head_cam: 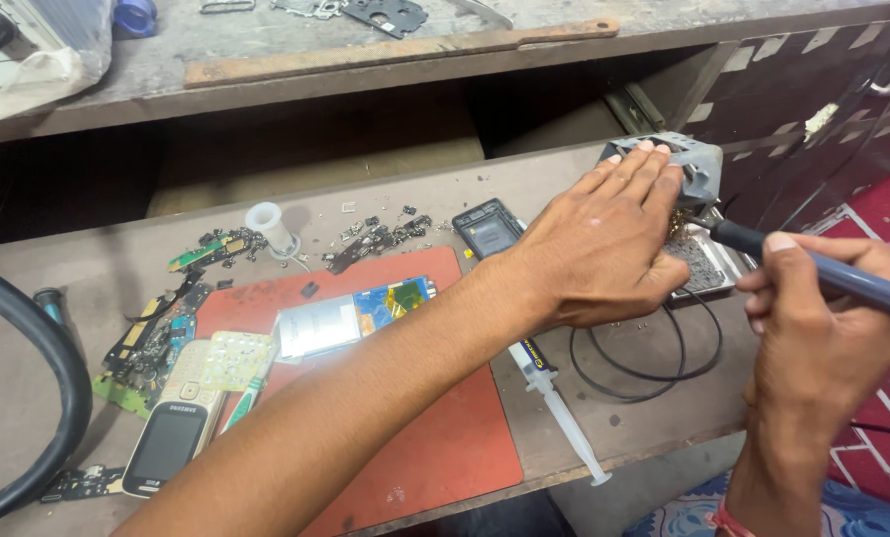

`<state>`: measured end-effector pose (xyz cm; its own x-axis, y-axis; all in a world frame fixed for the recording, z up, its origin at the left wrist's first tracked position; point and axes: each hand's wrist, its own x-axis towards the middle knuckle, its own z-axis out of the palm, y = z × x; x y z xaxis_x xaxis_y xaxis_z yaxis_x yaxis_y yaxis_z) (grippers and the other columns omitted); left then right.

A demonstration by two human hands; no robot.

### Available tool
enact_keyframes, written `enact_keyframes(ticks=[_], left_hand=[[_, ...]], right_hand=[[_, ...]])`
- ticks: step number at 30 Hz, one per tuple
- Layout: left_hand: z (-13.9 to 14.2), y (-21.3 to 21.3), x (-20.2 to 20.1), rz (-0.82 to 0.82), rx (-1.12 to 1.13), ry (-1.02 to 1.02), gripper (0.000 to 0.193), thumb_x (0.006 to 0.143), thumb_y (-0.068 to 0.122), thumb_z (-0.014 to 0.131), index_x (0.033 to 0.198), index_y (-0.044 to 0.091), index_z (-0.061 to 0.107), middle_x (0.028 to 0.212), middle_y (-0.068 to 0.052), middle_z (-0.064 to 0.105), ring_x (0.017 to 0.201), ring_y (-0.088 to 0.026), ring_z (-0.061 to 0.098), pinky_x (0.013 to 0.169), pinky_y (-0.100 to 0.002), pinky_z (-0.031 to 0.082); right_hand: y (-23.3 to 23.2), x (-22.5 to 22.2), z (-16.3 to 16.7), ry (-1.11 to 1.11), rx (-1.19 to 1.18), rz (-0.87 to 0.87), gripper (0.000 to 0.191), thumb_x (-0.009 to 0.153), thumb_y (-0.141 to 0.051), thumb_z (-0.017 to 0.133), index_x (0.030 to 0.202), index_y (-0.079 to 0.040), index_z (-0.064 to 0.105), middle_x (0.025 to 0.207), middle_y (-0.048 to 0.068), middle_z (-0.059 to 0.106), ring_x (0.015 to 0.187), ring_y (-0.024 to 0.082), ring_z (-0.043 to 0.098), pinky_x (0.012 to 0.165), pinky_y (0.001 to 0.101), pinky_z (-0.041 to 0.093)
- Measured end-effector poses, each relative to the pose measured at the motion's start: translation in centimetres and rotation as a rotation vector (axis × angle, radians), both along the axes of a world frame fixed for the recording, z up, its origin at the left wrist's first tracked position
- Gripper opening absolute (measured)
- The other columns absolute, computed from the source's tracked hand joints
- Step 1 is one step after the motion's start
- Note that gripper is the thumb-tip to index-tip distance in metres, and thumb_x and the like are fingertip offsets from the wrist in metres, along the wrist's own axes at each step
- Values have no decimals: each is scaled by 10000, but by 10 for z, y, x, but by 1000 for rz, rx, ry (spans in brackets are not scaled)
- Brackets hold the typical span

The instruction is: The person uses a soldering iron and a syringe to apply flux and solder components on a small circuit board. They repeatedly heat and scrape the board surface while holding it steady with the other hand.

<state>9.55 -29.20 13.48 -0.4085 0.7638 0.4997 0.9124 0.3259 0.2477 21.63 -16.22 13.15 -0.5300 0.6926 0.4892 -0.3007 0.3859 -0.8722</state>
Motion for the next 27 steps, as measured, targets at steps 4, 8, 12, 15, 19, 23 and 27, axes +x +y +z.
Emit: enact_keyframes(ticks=[4,8,12,15,19,23,27], left_hand=[[-1,0,-1,3,14,23,786,875,390,492,1408,-179,396,1511,-383,401,1483,-449,345,1236,-468,250],[1,1,0,20,-18,11,776,876,389,490,1409,-168,409,1515,-377,402,1497,-440,345,1264,-462,246],[2,0,0,0,-13,10,786,891,394,486,1414,-184,392,1518,-382,394,1492,-444,344,1254,-468,241],[3,-2,-1,5,-13,7,784,884,386,485,1419,-180,391,1522,-384,387,1490,-448,337,1247,-468,238],[3,-2,-3,-1,-9,-6,793,889,388,485,1428,-183,380,1534,-385,371,1497,-447,326,1255,-466,234],[2,-3,-3,-1,-24,-18,788,890,387,483,1430,-178,382,1540,-382,364,1507,-443,313,1262,-467,224],[3,-5,-2,-5,-15,-38,805,896,392,493,1460,-164,350,1568,-373,333,1525,-443,288,1264,-463,222]], right_hand=[[-5,-2,-2,-71,-25,-16,68,983,-13,701,979,2,635,782,67,671,632,83,641,560,174,493],[-4,4,4,33,-9,60,90,1028,-13,702,1014,18,619,812,86,668,663,108,650,581,193,490],[-4,-3,2,-90,14,-48,68,983,-32,695,989,1,635,781,70,671,638,89,642,558,179,495],[-6,-4,-6,-80,58,-5,59,1009,-23,683,1004,14,637,810,87,677,657,102,647,584,190,512],[-1,3,-6,19,11,36,71,1055,6,679,1022,31,621,833,107,688,682,116,673,628,211,518],[-4,-4,0,-101,47,-60,62,989,-28,673,952,-2,630,762,79,663,615,98,629,549,194,499],[-14,4,4,-42,25,-15,54,1022,-6,674,1000,13,629,799,100,665,653,121,643,581,202,504]])
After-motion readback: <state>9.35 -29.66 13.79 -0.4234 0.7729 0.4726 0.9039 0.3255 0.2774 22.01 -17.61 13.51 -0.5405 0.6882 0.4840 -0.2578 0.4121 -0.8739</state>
